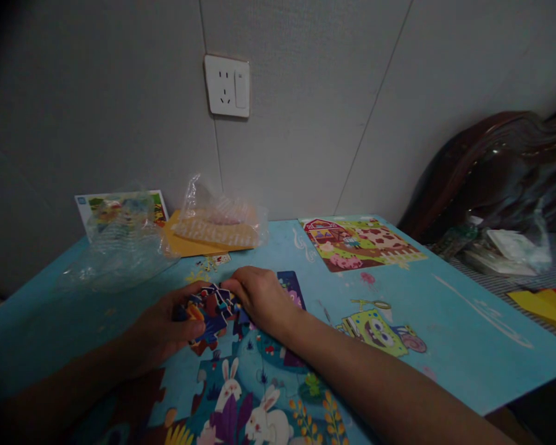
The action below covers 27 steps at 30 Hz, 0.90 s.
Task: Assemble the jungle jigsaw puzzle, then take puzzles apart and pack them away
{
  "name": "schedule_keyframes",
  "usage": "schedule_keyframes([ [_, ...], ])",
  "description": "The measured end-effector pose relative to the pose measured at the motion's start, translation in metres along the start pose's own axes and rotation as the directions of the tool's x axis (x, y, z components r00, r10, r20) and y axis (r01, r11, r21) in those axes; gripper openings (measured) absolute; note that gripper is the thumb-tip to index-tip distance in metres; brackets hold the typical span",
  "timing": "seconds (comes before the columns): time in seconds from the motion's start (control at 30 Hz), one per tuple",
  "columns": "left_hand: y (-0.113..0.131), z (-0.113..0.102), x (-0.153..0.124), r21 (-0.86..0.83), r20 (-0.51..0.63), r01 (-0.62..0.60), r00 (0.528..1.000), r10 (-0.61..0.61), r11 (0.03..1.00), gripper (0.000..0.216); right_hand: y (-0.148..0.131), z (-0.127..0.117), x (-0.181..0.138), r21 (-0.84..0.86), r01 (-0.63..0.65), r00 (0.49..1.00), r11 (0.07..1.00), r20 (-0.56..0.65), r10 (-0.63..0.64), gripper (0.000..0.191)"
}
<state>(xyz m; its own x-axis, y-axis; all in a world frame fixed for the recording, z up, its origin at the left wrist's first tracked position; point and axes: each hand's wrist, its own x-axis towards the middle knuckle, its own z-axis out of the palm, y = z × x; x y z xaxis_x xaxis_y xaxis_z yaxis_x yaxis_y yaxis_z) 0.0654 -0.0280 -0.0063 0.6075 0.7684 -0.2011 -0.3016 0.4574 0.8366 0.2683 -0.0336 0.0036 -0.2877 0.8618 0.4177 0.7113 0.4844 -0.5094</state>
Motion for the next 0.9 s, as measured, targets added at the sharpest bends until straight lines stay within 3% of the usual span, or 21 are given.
schedule_keyframes([
  [0.1, -0.002, -0.002, 0.001, 0.012, -0.019, -0.004, 1.000, 0.004, 1.000, 0.043, 0.000, 0.001, 0.001, 0.022, 0.011, 0.999, 1.000, -0.039, -0.010, 0.034],
  [0.23, -0.001, -0.004, -0.001, 0.014, -0.047, -0.013, 0.999, 0.014, 1.000, 0.058, 0.006, -0.002, 0.004, 0.076, -0.175, 0.962, 0.982, -0.200, 0.187, 0.031],
  [0.3, 0.000, -0.004, -0.003, 0.000, -0.015, 0.015, 1.000, -0.015, 1.000, 0.070, 0.007, -0.002, 0.005, 0.100, -0.241, 0.934, 0.965, -0.246, 0.259, 0.030],
  [0.37, -0.001, -0.002, -0.005, 0.010, 0.047, 0.040, 0.998, -0.040, 0.999, 0.065, 0.004, 0.001, 0.005, 0.129, -0.264, 0.919, 0.956, -0.266, 0.290, 0.030],
  [0.5, -0.004, 0.000, -0.004, 0.096, 0.056, 0.036, 0.998, -0.041, 0.995, 0.041, -0.007, 0.008, 0.000, 0.210, -0.200, 0.938, 0.957, -0.243, 0.249, 0.030],
  [0.7, -0.006, 0.000, 0.002, 0.088, -0.067, 0.029, 0.997, -0.023, 0.996, 0.048, -0.011, 0.005, -0.005, 0.332, -0.058, 0.968, 0.942, -0.214, 0.135, 0.029],
  [0.8, 0.000, 0.000, 0.003, 0.043, -0.134, 0.026, 0.991, -0.020, 0.999, 0.052, -0.005, -0.005, -0.005, 0.112, -0.078, 0.975, 0.991, -0.197, 0.099, 0.035],
  [0.9, 0.009, -0.002, 0.003, -0.043, -0.173, 0.000, 0.985, -0.008, 0.999, 0.042, -0.002, -0.011, -0.004, -0.266, -0.106, 0.994, 0.958, 0.010, 0.112, 0.039],
])
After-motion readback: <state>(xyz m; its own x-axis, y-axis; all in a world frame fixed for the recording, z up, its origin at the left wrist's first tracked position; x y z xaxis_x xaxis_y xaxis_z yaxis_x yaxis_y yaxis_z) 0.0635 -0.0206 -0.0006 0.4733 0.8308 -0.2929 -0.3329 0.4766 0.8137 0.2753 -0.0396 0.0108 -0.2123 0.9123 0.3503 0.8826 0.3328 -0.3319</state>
